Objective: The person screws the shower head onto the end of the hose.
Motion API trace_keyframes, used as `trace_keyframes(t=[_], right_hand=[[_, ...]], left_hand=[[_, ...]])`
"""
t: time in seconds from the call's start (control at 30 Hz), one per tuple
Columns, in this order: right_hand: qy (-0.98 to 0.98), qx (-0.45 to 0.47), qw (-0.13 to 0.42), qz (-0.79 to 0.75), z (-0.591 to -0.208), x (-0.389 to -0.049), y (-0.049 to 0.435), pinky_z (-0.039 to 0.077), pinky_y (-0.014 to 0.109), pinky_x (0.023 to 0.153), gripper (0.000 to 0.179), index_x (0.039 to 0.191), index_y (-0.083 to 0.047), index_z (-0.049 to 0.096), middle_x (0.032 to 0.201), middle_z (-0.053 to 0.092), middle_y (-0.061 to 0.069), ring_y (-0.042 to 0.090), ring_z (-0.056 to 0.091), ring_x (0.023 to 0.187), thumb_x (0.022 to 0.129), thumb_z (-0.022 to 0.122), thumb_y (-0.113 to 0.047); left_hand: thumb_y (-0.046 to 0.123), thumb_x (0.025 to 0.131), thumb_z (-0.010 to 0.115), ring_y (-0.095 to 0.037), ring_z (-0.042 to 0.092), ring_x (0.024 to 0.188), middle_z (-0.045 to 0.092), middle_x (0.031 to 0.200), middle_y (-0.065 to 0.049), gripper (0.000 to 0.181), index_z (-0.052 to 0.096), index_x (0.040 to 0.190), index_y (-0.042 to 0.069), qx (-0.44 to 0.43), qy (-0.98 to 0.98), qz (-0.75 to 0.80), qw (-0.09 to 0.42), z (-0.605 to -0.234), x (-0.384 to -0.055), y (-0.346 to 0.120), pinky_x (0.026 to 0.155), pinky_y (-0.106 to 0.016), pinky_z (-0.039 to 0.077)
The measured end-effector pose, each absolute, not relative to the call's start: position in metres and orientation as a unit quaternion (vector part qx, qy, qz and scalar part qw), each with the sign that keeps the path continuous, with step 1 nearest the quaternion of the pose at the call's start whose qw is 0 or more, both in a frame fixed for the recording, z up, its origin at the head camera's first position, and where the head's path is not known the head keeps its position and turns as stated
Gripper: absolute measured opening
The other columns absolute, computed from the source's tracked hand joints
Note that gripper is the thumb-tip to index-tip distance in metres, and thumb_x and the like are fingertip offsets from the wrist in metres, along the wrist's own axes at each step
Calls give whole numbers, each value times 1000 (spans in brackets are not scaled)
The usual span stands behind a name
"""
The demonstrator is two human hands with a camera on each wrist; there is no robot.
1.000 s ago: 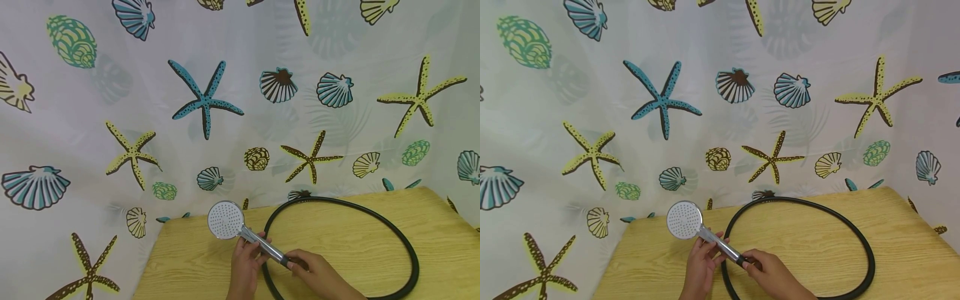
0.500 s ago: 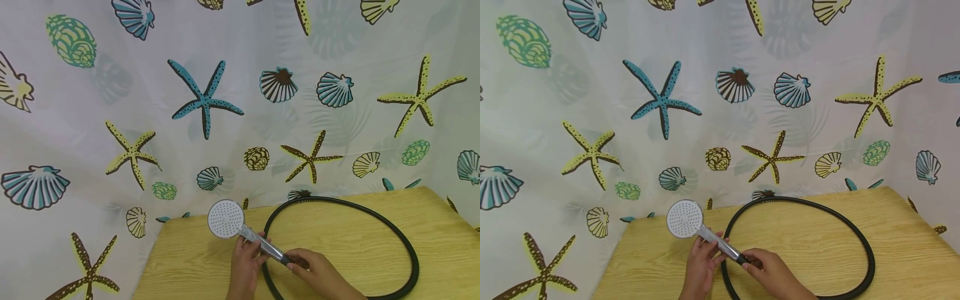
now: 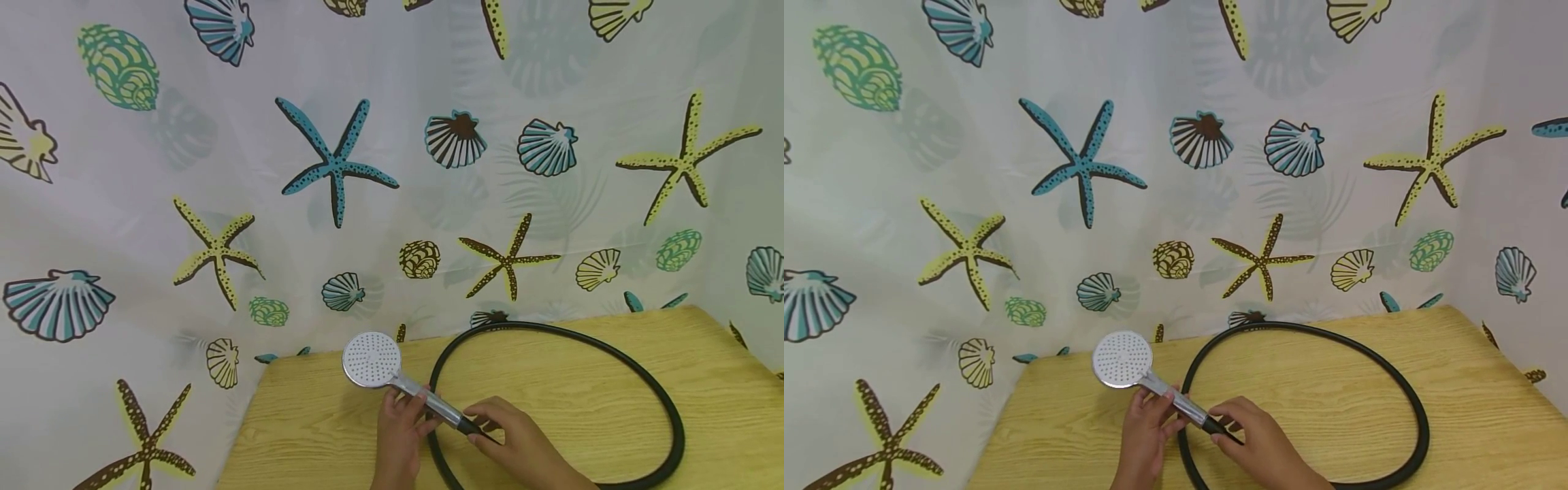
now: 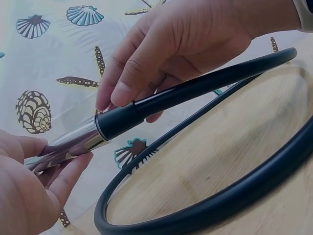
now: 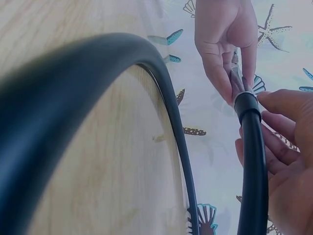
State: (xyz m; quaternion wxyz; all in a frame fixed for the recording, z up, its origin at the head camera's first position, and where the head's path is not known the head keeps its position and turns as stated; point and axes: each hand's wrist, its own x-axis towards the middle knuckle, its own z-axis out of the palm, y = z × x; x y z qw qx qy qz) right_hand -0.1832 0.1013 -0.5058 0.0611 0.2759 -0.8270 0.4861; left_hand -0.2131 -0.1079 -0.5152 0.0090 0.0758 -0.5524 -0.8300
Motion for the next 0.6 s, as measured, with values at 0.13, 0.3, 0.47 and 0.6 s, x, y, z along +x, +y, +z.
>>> trace_keyframes(t=[0.13,0.3,0.47,0.6], right_hand=[[-825,296,101,470,-505,-182,100,61,28,82,28,122,-19,66,117,68,-3,13,66,101,94,72,-19],[-821,313,130,460,-505,-182,99,60,28,80,33,120,-18,67,116,68,-4,13,67,101,90,75,-8],[-817,325,143,454,-505,-183,99,61,28,79,34,120,-16,68,115,69,-2,14,67,100,89,75,-5],[-819,320,134,458,-506,-183,99,61,27,79,32,120,-15,68,115,69,-3,13,68,99,90,74,-6]], left_hand=[[15,98,66,-30,70,112,62,130,-22,60,35,147,0,87,-563,-822,8,-515,-213,-108,88,-40,64],[17,97,67,-20,71,101,64,125,-18,58,37,144,0,96,-571,-815,12,-515,-212,-107,84,-38,65],[19,96,69,-19,71,99,63,126,-18,55,39,139,1,102,-578,-809,16,-515,-212,-106,82,-38,65],[19,96,69,-18,71,98,63,125,-18,53,39,137,1,103,-580,-808,17,-516,-213,-105,81,-37,66]])
